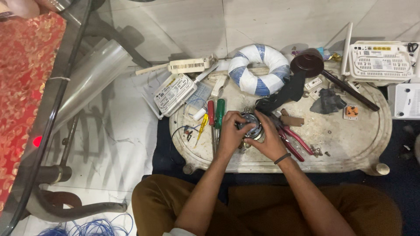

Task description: The person sits on the floor and assembles a small electrical device, likely a ceiling fan motor. They connect wires, attach a black plastic cover, and use a screwdriver to secure components. The person also wipes the device with a cloth and handles a metal base plate.

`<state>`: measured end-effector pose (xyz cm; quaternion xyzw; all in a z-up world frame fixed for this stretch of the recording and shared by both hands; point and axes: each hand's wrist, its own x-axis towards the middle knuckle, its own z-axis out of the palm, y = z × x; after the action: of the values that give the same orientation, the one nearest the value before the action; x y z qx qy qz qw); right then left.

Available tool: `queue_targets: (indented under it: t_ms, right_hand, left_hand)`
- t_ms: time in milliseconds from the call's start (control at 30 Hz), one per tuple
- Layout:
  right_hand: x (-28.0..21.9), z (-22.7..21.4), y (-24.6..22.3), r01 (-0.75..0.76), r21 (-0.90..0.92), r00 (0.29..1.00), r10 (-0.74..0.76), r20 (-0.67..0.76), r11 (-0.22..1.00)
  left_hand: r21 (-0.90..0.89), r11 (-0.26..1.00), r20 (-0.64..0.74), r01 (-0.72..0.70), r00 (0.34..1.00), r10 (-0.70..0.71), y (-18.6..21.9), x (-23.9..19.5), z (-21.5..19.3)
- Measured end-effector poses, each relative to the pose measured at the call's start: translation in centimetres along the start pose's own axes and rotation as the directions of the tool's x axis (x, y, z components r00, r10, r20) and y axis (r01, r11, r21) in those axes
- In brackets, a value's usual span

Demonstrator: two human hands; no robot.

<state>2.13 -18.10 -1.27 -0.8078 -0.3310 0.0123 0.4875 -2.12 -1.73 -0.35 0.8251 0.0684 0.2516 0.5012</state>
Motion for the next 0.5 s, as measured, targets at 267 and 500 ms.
queue_targets:
  t_ms: [267, 500]
  right_hand:
    - [-0.1, 0.5, 0.8, 0.029, -0.010, 0.996, -0.030, -0.080, 1.000]
    - [0.0, 0.1, 0.1, -0.072, 0.047, 0.995, 0.075, -0.060, 0.996]
  left_hand:
    - [-0.242, 0.964, -0.018, 0.106, 0.993, -0.114, -1.9, 0.0, -0.6]
    - [-0.384, 0.846, 0.208, 0.370, 0.927, -0.312, -4.1, -0.2, -0.3]
